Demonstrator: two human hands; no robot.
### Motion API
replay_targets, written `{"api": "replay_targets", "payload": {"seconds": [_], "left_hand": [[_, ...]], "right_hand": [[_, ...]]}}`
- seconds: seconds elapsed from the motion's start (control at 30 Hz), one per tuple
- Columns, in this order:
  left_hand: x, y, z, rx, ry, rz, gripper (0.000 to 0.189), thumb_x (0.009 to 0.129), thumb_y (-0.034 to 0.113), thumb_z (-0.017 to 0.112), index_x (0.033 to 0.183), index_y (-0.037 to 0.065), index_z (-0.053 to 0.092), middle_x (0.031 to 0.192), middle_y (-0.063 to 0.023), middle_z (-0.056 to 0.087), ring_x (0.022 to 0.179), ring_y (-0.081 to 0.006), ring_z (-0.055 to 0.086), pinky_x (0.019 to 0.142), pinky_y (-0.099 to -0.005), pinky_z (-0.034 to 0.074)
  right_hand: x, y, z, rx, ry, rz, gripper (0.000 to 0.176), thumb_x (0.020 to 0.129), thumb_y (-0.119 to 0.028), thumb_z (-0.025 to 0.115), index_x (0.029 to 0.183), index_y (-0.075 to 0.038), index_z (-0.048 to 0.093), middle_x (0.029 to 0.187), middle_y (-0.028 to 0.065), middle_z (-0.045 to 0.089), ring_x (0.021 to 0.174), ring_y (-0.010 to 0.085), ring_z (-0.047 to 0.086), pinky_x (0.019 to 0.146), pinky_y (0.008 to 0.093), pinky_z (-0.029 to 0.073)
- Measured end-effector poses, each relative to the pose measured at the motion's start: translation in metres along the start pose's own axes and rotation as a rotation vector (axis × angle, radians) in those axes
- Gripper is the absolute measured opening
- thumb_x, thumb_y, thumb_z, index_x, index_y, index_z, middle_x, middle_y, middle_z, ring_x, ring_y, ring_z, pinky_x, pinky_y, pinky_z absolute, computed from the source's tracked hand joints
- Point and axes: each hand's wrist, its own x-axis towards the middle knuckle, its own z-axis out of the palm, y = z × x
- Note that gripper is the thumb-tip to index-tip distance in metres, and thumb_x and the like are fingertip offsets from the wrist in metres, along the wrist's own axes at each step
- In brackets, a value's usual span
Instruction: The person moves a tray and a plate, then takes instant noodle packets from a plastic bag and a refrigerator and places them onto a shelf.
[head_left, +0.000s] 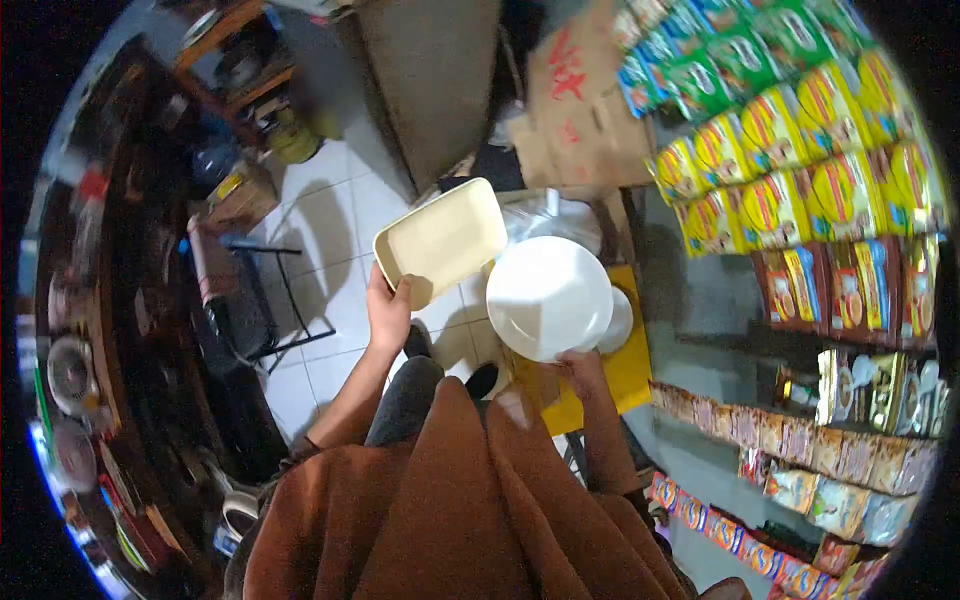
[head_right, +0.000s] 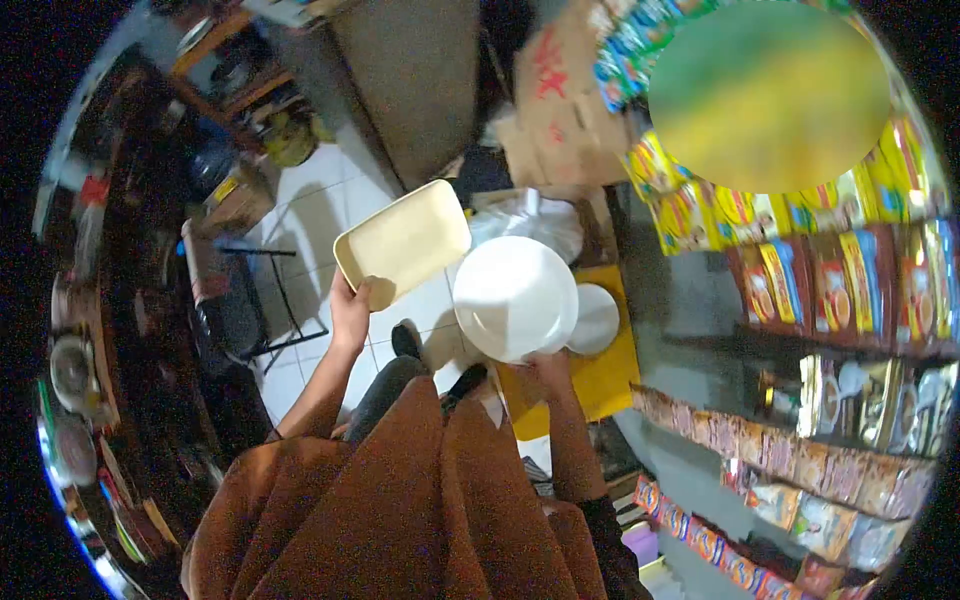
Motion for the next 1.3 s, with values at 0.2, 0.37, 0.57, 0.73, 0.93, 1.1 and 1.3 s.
{"api": "replay_targets", "payload": {"seconds": [0.2,0.37,0.57,0.73,0.93,1.1,1.3], "left_hand": [[0.006,-0.001,-0.095,-0.018,0.199,0.02,0.037,0.08,-0.001,0.047,0.117,-0.001,0.04,0.105,-0.0082,0.053,0.095,-0.0148,0.051,0.083,-0.0265,0.04],[0.016,0.005,-0.169,-0.18,0.422,-0.074,0.036,0.079,-0.003,0.044,0.115,0.001,0.04,0.103,-0.0074,0.053,0.092,-0.0146,0.051,0.08,-0.0268,0.041],[0.03,0.007,-0.26,-0.323,0.651,-0.122,0.038,0.076,-0.006,0.038,0.113,0.002,0.038,0.105,-0.0088,0.05,0.09,-0.016,0.052,0.079,-0.028,0.042],[0.015,0.03,-0.3,-0.398,0.755,-0.233,0.043,0.076,-0.002,0.038,0.118,0.005,0.032,0.105,-0.011,0.048,0.087,-0.0204,0.056,0.067,-0.0325,0.051],[-0.002,0.045,-0.334,-0.545,0.947,-0.321,0.045,0.077,0.002,0.037,0.121,0.006,0.029,0.108,-0.014,0.048,0.088,-0.0247,0.058,0.067,-0.0352,0.053],[-0.016,0.064,-0.344,-0.614,1.108,-0.191,0.047,0.076,0.002,0.04,0.122,0.006,0.029,0.108,-0.014,0.048,0.088,-0.0247,0.057,0.067,-0.0363,0.053],[-0.048,0.068,-0.351,-0.699,1.397,-0.042,0.049,0.073,-0.001,0.039,0.121,0.005,0.031,0.107,-0.0143,0.048,0.088,-0.0252,0.057,0.066,-0.0362,0.053]], "right_hand": [[0.013,-0.019,0.108,-0.108,-0.263,-0.02,0.044,0.069,0.007,0.048,0.111,0.012,0.038,0.104,0.0212,0.05,0.087,0.0322,0.057,0.07,0.0384,0.055],[0.035,-0.014,0.191,-0.3,-0.324,0.149,0.046,0.069,0.006,0.046,0.113,0.012,0.036,0.103,0.0225,0.05,0.086,0.0337,0.057,0.069,0.0392,0.055],[0.048,0.002,0.306,-0.348,-0.475,0.138,0.036,0.068,0.006,0.046,0.103,0.014,0.044,0.093,0.0206,0.056,0.076,0.0318,0.06,0.064,0.0372,0.055],[0.038,-0.007,0.394,-0.437,-0.572,0.149,0.032,0.069,0.006,0.046,0.101,0.013,0.047,0.089,0.0184,0.057,0.073,0.0274,0.061,0.061,0.034,0.055],[0.034,-0.026,0.479,-0.59,-0.875,0.143,0.031,0.079,-0.001,0.048,0.109,0.008,0.043,0.097,0.0169,0.056,0.078,0.025,0.06,0.059,0.0319,0.054],[0.026,-0.035,0.555,-0.688,-1.144,0.205,0.034,0.084,-0.009,0.049,0.114,0.004,0.041,0.101,0.0158,0.054,0.083,0.0237,0.059,0.059,0.0323,0.055],[0.015,-0.019,0.625,-0.838,-1.331,0.159,0.037,0.082,-0.009,0.051,0.114,0.005,0.041,0.099,0.0159,0.055,0.079,0.0228,0.061,0.058,0.0308,0.055]]}}
